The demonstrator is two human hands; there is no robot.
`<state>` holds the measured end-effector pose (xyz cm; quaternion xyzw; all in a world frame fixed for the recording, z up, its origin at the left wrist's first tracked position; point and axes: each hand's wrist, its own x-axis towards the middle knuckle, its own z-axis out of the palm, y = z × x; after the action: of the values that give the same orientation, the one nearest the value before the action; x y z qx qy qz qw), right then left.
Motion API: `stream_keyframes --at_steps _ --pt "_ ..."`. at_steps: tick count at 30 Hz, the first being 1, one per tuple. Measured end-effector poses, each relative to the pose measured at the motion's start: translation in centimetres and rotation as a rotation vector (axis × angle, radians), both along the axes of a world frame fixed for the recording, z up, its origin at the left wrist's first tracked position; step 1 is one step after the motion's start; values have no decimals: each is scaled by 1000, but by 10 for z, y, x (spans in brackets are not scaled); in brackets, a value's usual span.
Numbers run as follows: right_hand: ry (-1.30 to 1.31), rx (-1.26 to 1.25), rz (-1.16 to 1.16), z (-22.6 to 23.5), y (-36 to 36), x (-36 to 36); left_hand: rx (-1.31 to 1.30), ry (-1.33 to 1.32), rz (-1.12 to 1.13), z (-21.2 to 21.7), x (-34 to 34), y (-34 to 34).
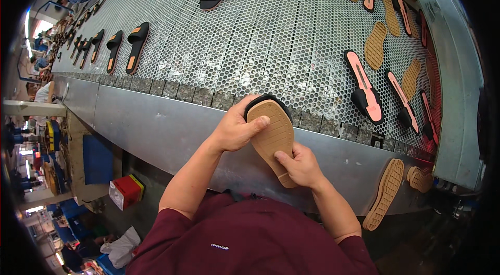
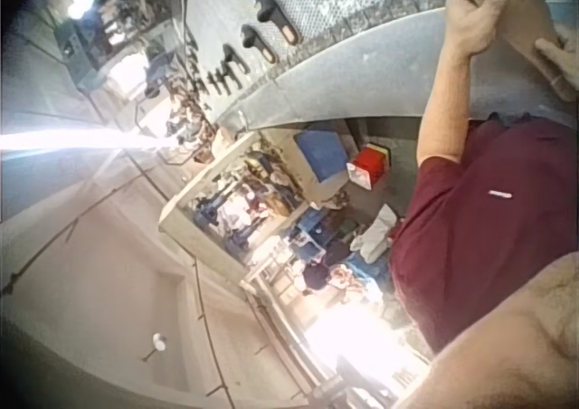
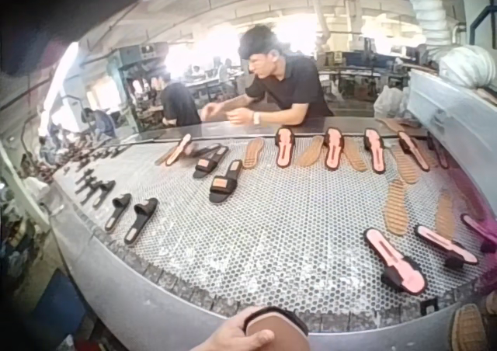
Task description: Assembling sandals by attaching soles to uppers on a conveyor belt in a factory.
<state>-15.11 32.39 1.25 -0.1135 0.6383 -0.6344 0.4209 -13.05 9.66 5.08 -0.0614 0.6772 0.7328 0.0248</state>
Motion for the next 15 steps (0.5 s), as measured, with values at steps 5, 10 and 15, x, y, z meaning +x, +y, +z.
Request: stream_keyframes --at_steps 5,10,15 --pt "7 5 15 4 3 -3 -5 -10 20 3 2 9" --pt "-7 -29 21 1 8 -5 -69 -19 28 4 4 16" --pt "-8 -7 48 2 11 -7 -128 -54 -41 16 4 17"
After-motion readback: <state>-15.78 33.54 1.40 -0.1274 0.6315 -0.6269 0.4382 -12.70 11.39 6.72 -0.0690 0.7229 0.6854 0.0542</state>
